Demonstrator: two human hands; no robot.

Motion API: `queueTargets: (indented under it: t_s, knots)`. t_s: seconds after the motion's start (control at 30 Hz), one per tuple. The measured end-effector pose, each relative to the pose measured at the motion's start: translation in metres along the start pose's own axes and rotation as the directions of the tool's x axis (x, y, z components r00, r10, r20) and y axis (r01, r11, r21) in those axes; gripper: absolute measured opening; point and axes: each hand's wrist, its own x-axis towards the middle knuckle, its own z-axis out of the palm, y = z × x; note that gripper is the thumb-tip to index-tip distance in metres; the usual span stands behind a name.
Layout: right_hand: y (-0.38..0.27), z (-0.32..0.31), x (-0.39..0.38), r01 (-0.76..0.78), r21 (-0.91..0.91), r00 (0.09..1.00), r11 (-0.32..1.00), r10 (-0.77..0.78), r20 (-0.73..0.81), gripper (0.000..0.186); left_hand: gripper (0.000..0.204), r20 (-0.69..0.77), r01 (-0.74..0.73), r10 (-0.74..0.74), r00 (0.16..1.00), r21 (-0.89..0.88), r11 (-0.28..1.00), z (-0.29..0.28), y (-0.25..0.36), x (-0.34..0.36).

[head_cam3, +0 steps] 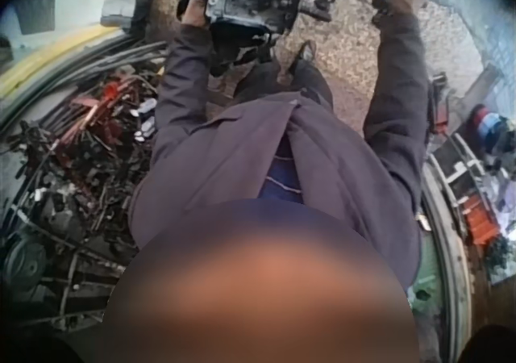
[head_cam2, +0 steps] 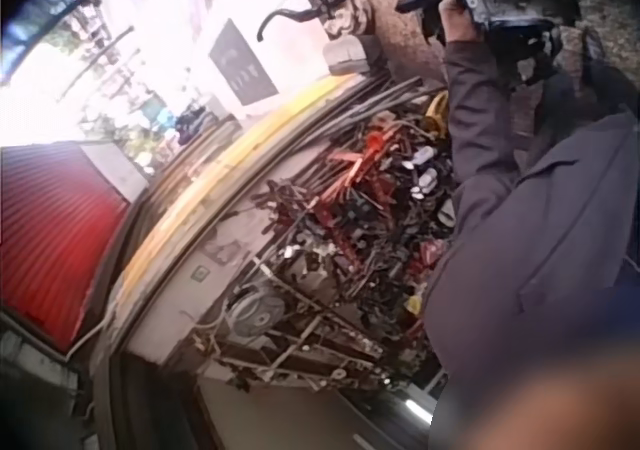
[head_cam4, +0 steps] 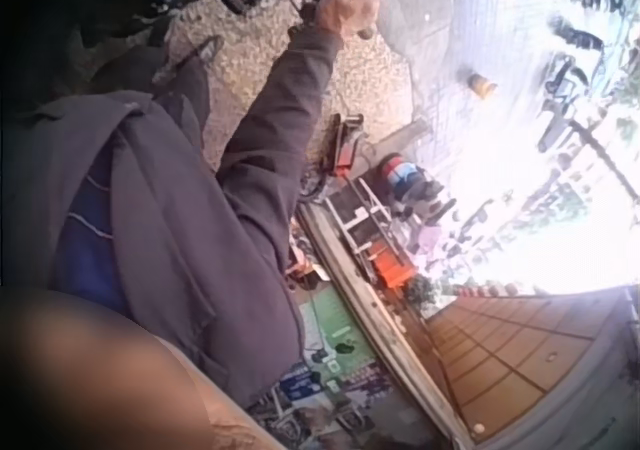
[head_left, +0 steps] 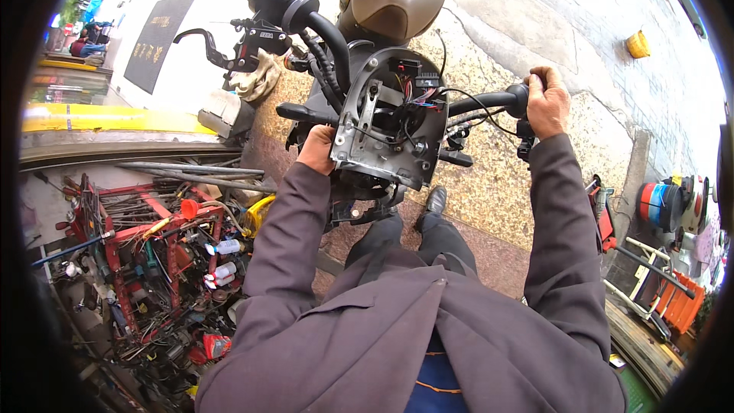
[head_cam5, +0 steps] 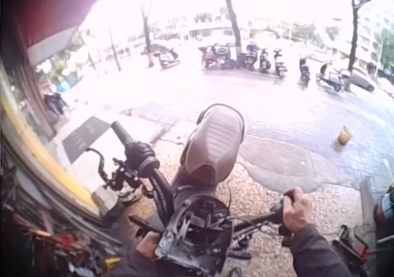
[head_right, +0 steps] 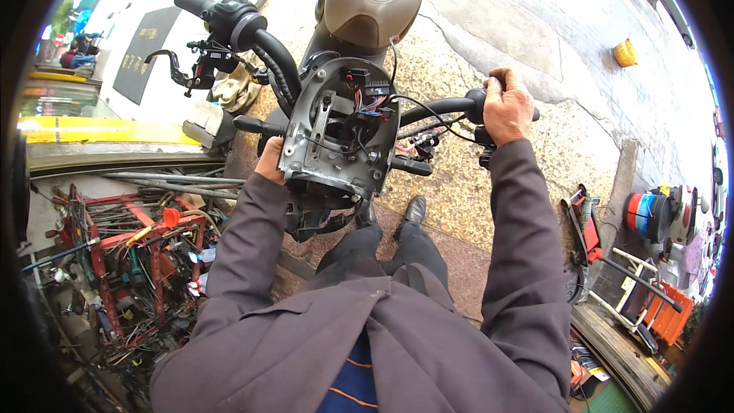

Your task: The person works on a scooter's handlebar assembly in a cluttered workshop. They remove a small metal part, search for a screwdriver and a cordless drill, then retrieve a screw from a bag. They attempt to install the part on the handlebar and later use a wrench on a separate component.

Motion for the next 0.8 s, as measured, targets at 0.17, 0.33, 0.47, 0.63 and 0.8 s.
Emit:
queueTargets:
  t_s: [0.17, 0.33, 0.47, 0.63, 0.8]
  knots:
    - [0.014, 0.014, 0.008, 0.003, 0.081, 0.996, 0.997, 0.004, -0.085, 0.010, 0.012, -0.055, 0.026, -0.027, 0.998, -0.026, 0.999, -0.001, 0.000, -0.002]
    - [0.012, 0.016, 0.016, 0.037, 0.007, 0.998, 0.999, -0.037, -0.060, 0.010, 0.015, -0.056, 0.008, -0.002, 0.998, 0.114, 0.993, -0.002, -0.002, -0.004]
    - [0.017, 0.025, 0.030, 0.079, 0.046, 0.996, 0.996, -0.078, -0.032, 0.010, 0.025, 0.010, -0.077, 0.077, 0.997, 0.084, 0.994, 0.003, -0.010, -0.008]
    - [0.026, 0.034, 0.040, 0.087, 0.100, 0.996, 0.991, -0.087, -0.003, 0.011, 0.032, -0.081, -0.129, 0.138, 0.987, 0.109, 0.986, 0.012, -0.019, -0.015]
    - [0.028, 0.036, 0.043, 0.111, 0.097, 0.993, 0.989, -0.113, 0.014, 0.012, 0.033, -0.050, -0.152, 0.154, 0.987, 0.043, 0.987, 0.011, -0.025, -0.011]
